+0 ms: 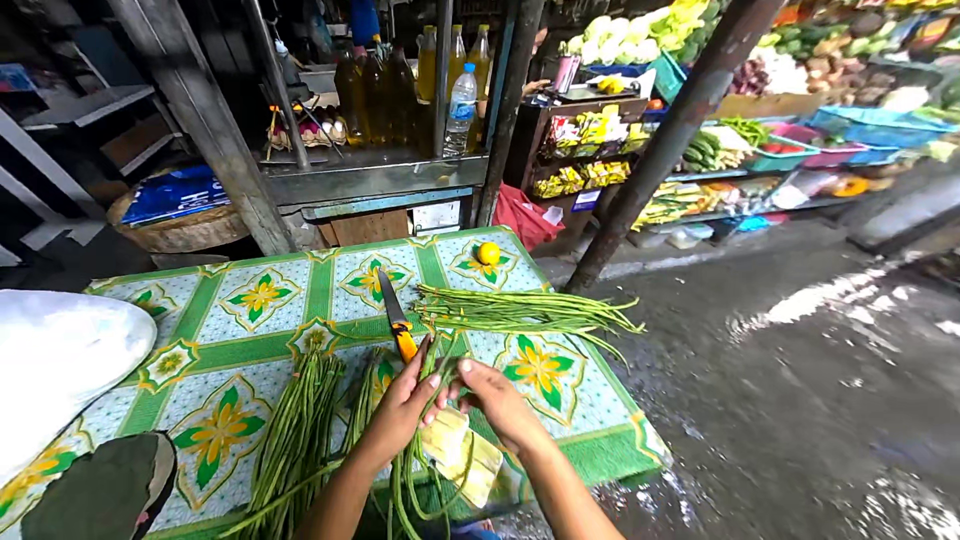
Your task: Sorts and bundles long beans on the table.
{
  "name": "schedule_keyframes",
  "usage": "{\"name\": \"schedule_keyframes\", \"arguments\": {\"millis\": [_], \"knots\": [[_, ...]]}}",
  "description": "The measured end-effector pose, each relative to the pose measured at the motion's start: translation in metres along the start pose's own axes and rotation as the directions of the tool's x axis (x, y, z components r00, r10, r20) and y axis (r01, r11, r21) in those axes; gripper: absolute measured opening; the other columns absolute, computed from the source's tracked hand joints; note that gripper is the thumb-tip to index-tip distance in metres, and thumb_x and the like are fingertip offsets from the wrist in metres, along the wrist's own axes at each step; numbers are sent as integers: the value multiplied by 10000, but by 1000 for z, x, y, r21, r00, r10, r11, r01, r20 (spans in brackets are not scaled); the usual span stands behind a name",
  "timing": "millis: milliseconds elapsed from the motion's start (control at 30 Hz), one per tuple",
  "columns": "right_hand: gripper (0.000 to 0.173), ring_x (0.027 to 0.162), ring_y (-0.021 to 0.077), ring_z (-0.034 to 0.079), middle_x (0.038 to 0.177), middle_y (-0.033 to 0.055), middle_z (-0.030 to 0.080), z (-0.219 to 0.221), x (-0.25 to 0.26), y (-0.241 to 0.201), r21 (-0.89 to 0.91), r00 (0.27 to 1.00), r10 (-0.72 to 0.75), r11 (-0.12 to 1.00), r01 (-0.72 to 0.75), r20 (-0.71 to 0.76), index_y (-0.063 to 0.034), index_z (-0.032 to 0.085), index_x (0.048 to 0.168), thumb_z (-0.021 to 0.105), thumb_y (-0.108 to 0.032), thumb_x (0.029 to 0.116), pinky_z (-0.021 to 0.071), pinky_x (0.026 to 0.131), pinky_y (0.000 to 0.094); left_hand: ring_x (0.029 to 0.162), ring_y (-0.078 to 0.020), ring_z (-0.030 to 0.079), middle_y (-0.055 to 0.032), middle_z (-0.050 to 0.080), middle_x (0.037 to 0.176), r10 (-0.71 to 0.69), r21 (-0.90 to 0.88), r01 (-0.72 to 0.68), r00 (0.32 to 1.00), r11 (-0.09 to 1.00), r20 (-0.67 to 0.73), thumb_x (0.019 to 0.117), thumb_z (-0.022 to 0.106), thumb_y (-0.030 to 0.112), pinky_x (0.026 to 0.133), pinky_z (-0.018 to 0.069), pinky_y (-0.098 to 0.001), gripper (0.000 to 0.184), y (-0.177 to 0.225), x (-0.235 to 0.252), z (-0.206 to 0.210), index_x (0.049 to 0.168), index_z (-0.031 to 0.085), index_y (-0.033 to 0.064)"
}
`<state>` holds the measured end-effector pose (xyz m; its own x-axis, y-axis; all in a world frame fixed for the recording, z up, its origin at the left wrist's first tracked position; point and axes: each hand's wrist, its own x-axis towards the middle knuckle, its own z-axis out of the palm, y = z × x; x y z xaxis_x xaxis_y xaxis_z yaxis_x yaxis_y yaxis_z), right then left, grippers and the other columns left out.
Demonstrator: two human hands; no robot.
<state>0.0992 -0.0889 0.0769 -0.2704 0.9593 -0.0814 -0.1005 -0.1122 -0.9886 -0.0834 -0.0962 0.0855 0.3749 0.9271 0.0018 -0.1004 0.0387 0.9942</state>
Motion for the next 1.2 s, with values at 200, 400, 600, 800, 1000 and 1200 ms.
{"name": "schedule_keyframes", "arguments": {"millis": [200,400,600,800,1000,1200], "knots": [[132,471,-3,491,580,-67,570,23,23,-32,135,982,-161,976,173,-101,-53,657,895,594,-85,1007,436,476,165,969,-224,736,-103,718,1125,-57,-60,66,988,996,140,1102,348,161,840,633,-382,439,41,8,-17,1516,362,13],[160,535,23,565,709,-8,670,29,32,-84,-20,927,-335,941,337,-166,-2,722,1003,564,-24,1012,517,539,181,1056,-207,720,-109,711,1225,-33,-18,32,999,999,-25,1109,333,118,884,604,-366,378,83,19,-50,1448,467,20],[161,553,68,607,767,31,679,75,45,-112,-153,945,-309,944,291,-108,10,697,1126,660,-22,972,564,550,221,741,-52,550,-3,570,886,163,184,-140,980,973,-118,1092,419,111,690,478,-199,287,86,24,-63,1334,553,32],[278,546,111,628,782,59,623,108,61,-120,-322,910,-364,902,289,-201,-7,574,1156,730,-117,953,597,544,275,1123,-290,609,-202,609,1218,445,661,-209,871,720,-209,1077,408,56,988,503,-437,404,96,18,-52,1466,501,-2],[218,581,113,661,817,73,661,126,59,-128,-483,896,-402,832,271,-189,-11,602,1160,673,-141,1000,607,556,293,1146,-326,580,-212,549,1247,374,692,-184,918,698,-133,1076,424,38,976,506,-467,364,107,14,-68,1425,502,-30],[159,612,86,643,836,43,671,105,57,-134,-125,861,-431,902,413,-270,22,624,1156,566,-64,1036,599,577,254,813,-63,571,-15,619,1096,216,52,-220,974,974,74,1108,400,184,715,495,-209,374,122,8,-117,1458,510,113]]}}
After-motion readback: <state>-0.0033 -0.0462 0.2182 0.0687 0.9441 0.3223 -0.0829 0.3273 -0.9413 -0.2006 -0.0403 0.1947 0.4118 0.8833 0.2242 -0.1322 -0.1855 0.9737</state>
